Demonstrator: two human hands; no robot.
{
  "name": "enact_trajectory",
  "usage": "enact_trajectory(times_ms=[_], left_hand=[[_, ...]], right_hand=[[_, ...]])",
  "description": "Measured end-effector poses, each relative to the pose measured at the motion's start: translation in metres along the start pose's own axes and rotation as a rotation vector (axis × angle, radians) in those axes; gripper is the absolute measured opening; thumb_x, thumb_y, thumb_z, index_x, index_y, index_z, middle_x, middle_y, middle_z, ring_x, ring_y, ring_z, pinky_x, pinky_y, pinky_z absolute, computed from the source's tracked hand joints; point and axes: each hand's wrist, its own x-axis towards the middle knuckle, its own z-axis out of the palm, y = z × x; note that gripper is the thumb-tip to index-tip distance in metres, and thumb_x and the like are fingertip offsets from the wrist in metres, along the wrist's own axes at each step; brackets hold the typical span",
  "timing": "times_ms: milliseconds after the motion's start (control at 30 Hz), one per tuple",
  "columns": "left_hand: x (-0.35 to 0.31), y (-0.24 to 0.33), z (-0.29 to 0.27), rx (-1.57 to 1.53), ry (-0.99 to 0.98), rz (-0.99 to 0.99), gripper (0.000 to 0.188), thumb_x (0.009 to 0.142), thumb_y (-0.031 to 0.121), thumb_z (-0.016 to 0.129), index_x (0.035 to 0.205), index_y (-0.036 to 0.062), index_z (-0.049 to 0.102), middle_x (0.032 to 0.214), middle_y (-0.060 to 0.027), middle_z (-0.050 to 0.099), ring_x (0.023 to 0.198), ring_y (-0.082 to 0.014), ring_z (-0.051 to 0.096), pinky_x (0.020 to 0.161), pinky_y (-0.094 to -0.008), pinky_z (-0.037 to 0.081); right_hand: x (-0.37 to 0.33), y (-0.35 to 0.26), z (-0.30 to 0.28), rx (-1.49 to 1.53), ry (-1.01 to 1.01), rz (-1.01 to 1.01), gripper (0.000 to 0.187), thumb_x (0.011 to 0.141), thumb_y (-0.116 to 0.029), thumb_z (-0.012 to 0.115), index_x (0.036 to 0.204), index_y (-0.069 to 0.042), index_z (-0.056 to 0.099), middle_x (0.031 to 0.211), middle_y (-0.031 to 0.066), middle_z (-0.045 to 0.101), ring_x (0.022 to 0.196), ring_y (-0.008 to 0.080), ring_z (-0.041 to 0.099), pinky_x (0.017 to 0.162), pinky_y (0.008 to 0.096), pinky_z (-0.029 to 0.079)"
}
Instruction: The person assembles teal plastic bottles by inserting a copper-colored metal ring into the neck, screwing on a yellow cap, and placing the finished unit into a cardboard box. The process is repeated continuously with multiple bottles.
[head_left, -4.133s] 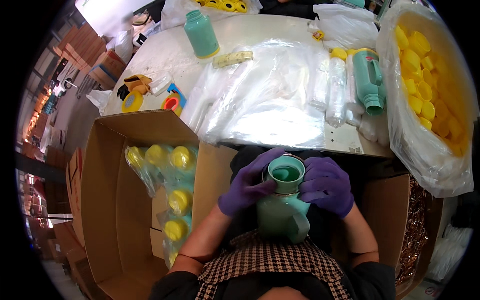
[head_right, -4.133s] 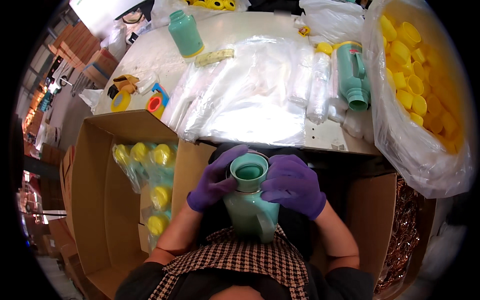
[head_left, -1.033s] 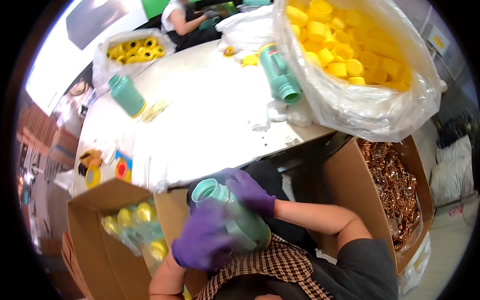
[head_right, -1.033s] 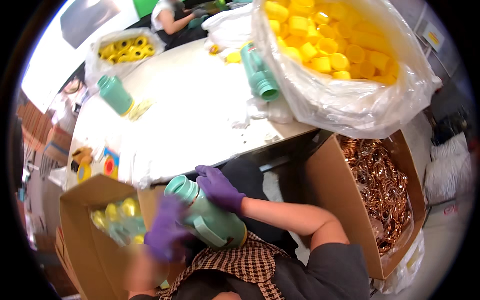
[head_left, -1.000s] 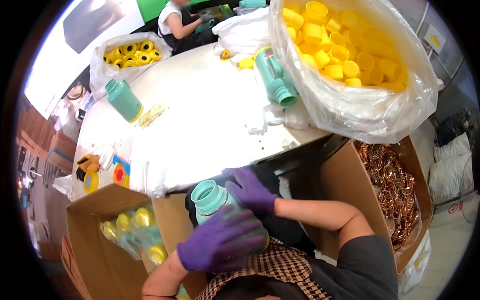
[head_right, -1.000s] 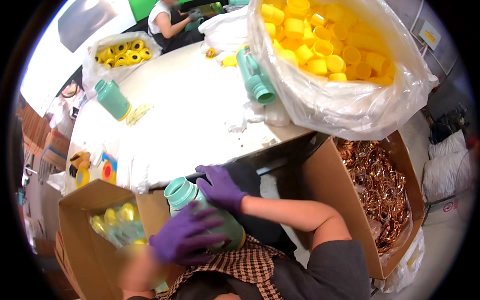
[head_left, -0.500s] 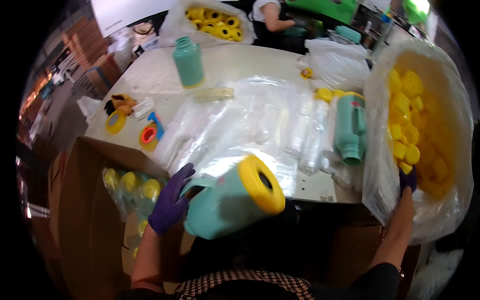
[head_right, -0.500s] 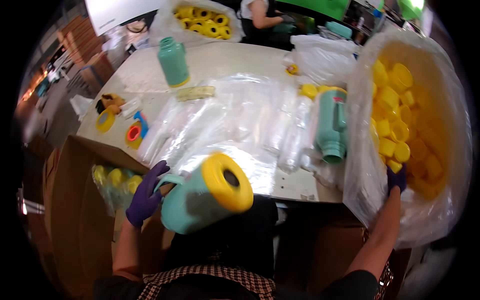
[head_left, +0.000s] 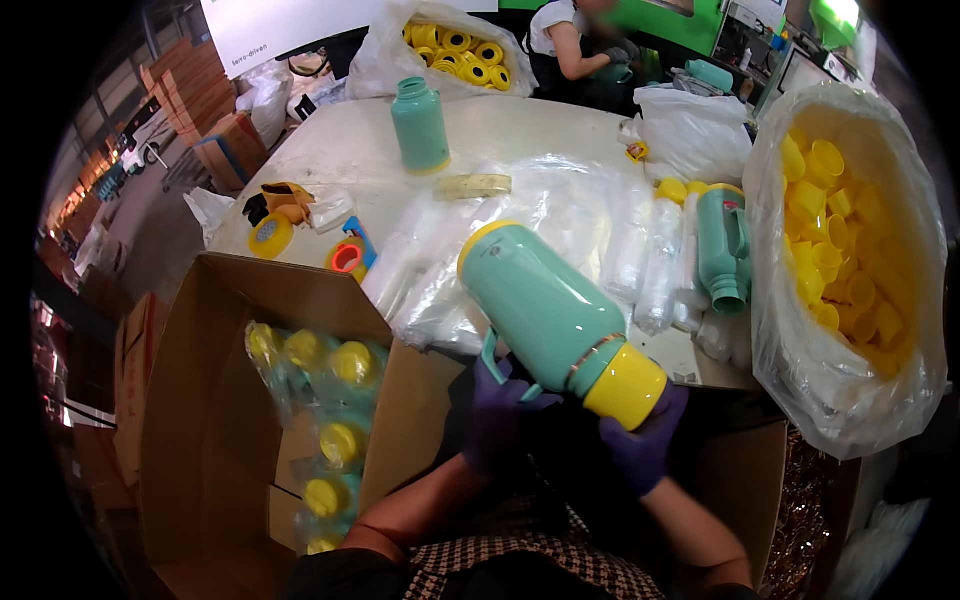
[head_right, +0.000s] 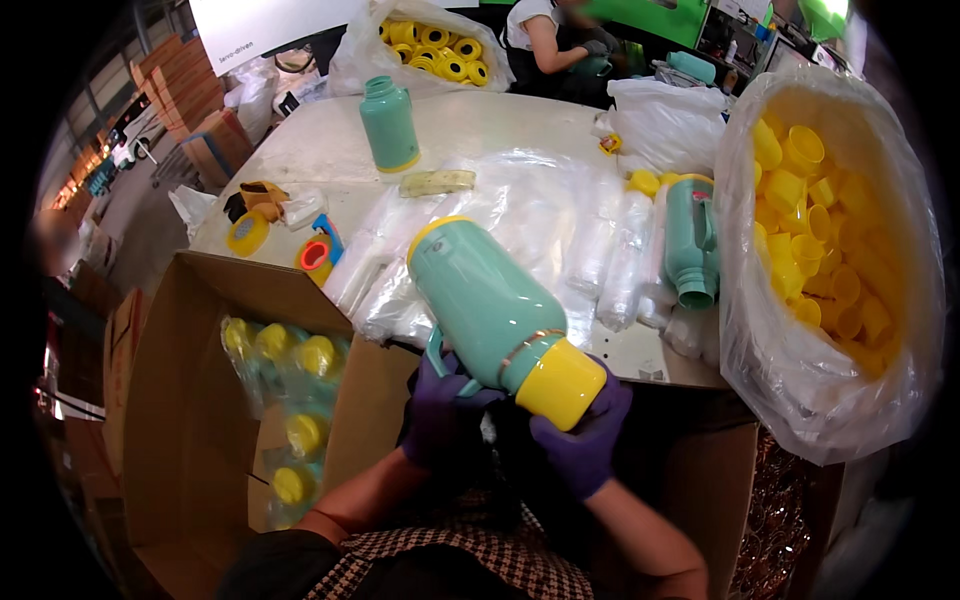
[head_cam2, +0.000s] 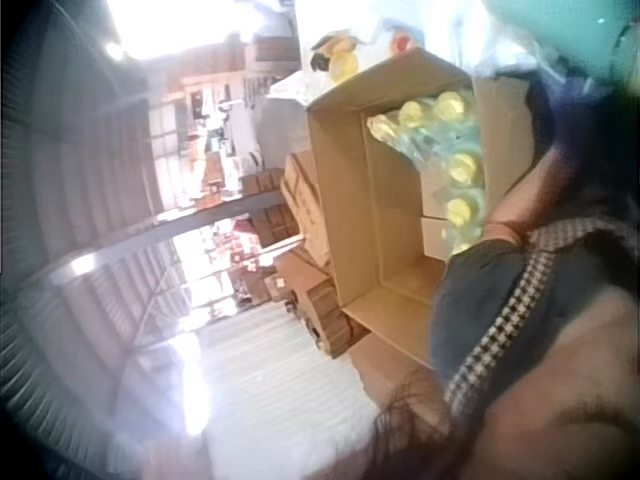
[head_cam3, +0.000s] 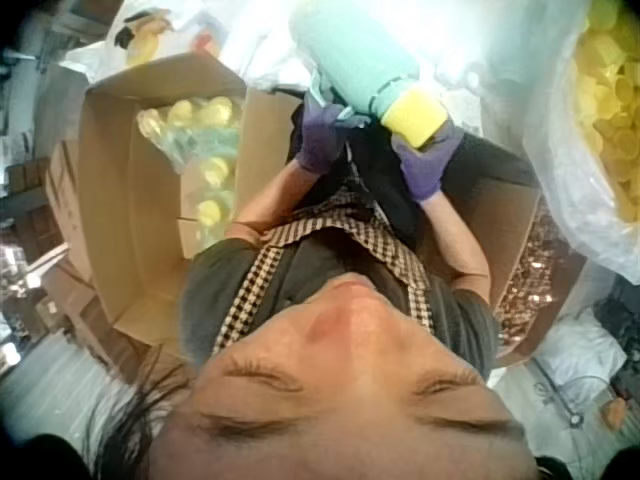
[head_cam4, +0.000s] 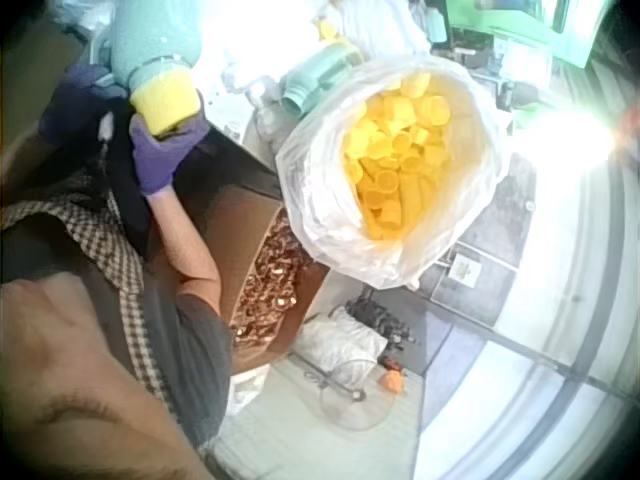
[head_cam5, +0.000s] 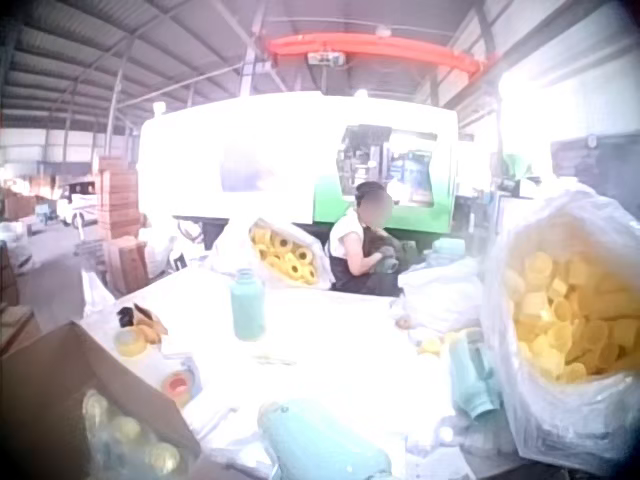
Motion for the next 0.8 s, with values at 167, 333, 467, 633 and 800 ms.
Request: enact_trajectory(times_ms=[167,333,467,633,800], left_hand=[[0.005,0.023,-0.052,-0.040,0.141,-0.003,0.047,0.089,0.006,0.060,0.132,-0.0063,0.044,0.113,-0.0143,0.064,0.100,-0.0215,0.065,0.085,-0.0332,0.055],[-0.077,0.022,-0.094,0.301,-0.291,-0.244,0.044,0.091,0.021,0.065,0.128,0.0004,0.054,0.122,-0.0107,0.062,0.113,-0.0203,0.060,0.097,-0.0342,0.050],[-0.110,-0.016,-0.091,0.324,-0.395,-0.289,0.054,0.090,0.020,0.071,0.137,0.0037,0.050,0.137,-0.0155,0.055,0.127,-0.0254,0.054,0.106,-0.0382,0.044],[-0.106,-0.044,-0.085,0.099,-0.480,-0.280,0.068,0.085,0.006,0.075,0.145,0.0055,0.043,0.143,-0.0188,0.050,0.134,-0.0308,0.048,0.110,-0.0430,0.041],[-0.111,-0.053,-0.099,0.359,-0.429,-0.189,0.065,0.089,0.013,0.073,0.145,0.0063,0.041,0.139,-0.0167,0.053,0.129,-0.0304,0.051,0.108,-0.0428,0.042]], right_hand=[[-0.041,-0.008,0.021,-0.218,-0.492,-0.020,0.074,0.075,-0.016,0.083,0.135,-0.002,0.042,0.134,0.0166,0.050,0.111,0.0177,0.056,0.092,0.0364,0.048],[0.072,0.004,-0.030,-0.572,-0.569,-0.175,0.019,0.081,-0.009,0.074,0.099,-0.007,0.070,0.092,0.0080,0.071,0.081,0.0225,0.067,0.077,0.0340,0.053],[0.241,-0.018,0.057,-0.684,-0.311,-0.877,0.028,0.074,-0.014,0.079,0.100,-0.007,0.069,0.098,0.0108,0.067,0.098,0.0337,0.062,0.087,0.0441,0.048],[0.342,0.109,0.166,-1.258,-0.528,-0.708,0.068,0.074,-0.047,0.078,0.134,-0.021,0.059,0.151,0.0154,0.039,0.147,0.0379,0.023,0.120,0.0502,0.015],[0.307,0.127,0.152,-0.597,-0.640,-0.442,0.020,0.088,-0.025,0.070,0.098,-0.008,0.066,0.084,0.0067,0.072,0.073,0.0218,0.066,0.073,0.0359,0.052]])
